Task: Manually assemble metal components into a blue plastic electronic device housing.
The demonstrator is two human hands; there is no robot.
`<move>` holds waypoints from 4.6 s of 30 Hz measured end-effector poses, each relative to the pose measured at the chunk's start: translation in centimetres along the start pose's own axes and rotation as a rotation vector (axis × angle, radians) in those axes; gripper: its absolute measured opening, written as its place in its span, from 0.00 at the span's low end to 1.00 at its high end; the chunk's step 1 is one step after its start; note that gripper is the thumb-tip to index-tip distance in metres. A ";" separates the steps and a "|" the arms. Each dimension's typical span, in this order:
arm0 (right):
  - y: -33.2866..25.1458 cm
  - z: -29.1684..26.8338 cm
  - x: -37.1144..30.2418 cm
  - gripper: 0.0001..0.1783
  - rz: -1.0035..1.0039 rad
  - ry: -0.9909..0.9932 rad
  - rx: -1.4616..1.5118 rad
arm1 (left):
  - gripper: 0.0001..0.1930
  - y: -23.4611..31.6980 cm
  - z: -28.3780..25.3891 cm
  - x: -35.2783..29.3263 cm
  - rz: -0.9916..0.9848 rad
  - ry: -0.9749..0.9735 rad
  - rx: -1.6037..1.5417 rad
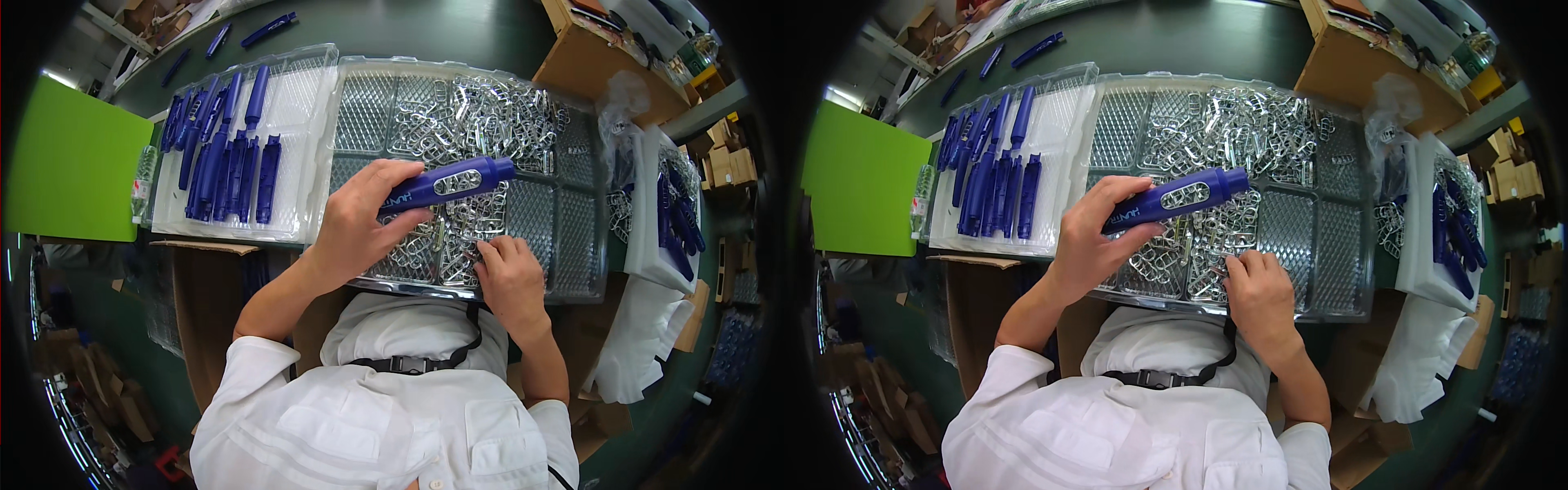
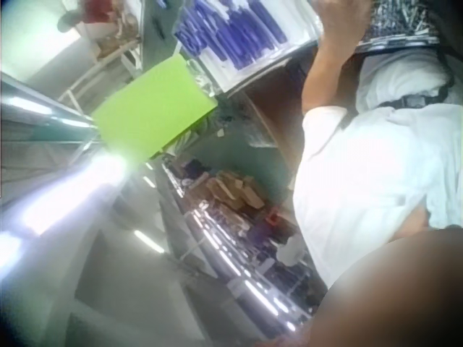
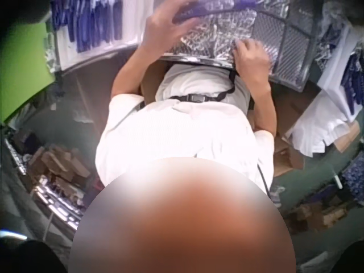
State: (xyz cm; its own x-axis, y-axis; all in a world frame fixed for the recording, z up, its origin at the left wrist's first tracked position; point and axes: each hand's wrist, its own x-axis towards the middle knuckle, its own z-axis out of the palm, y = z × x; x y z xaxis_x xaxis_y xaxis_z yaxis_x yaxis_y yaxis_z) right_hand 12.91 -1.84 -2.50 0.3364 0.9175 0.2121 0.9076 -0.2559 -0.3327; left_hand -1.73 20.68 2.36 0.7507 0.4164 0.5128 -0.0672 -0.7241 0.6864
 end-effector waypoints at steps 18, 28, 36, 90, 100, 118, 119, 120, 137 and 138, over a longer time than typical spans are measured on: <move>-0.5 -0.8 -0.7 0.17 0.040 0.096 0.125 | 0.32 -23.2 -4.3 23.8 -0.270 0.420 0.256; 0.2 -0.3 -0.1 0.10 0.044 0.197 0.232 | 0.16 -9.0 -17.9 -6.2 -0.164 0.961 -0.031; 2.3 1.0 0.1 0.11 0.318 0.024 0.404 | 0.10 -18.4 -16.5 -42.7 -0.995 1.051 0.217; -0.7 -5.3 -2.4 0.17 0.533 0.167 1.201 | 0.30 4.2 7.1 -6.9 -0.722 -0.173 -1.252; -1.5 -5.2 -2.2 0.14 0.129 0.115 0.849 | 0.27 5.4 8.1 -5.9 -0.763 -0.045 -1.135; -4.6 -8.4 -0.8 0.14 0.168 0.345 0.640 | 0.26 5.3 7.2 -8.1 -0.626 -0.301 -1.258; -4.7 -8.3 -0.6 0.14 0.169 0.343 0.640 | 0.26 5.4 7.3 -8.1 -0.615 -0.327 -1.239; -4.8 -8.1 -0.3 0.13 0.132 0.368 0.514 | 0.25 5.5 7.3 -8.2 -0.616 -0.319 -1.225; -5.1 -6.2 0.3 0.18 0.242 0.345 0.320 | 0.16 4.6 8.2 -8.9 -0.577 -0.336 -1.011; -5.2 -6.2 0.2 0.24 0.259 0.387 0.278 | 0.15 4.5 8.2 -8.9 -0.557 -0.368 -0.959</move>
State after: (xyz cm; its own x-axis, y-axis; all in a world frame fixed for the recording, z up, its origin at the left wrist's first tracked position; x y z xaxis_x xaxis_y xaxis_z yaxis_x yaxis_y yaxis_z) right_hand 9.84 -2.23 4.99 0.6557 0.6425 0.3965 0.6998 -0.3202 -0.6386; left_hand -3.32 9.21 -3.33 0.9675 0.2468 -0.0548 -0.0188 0.2863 0.9579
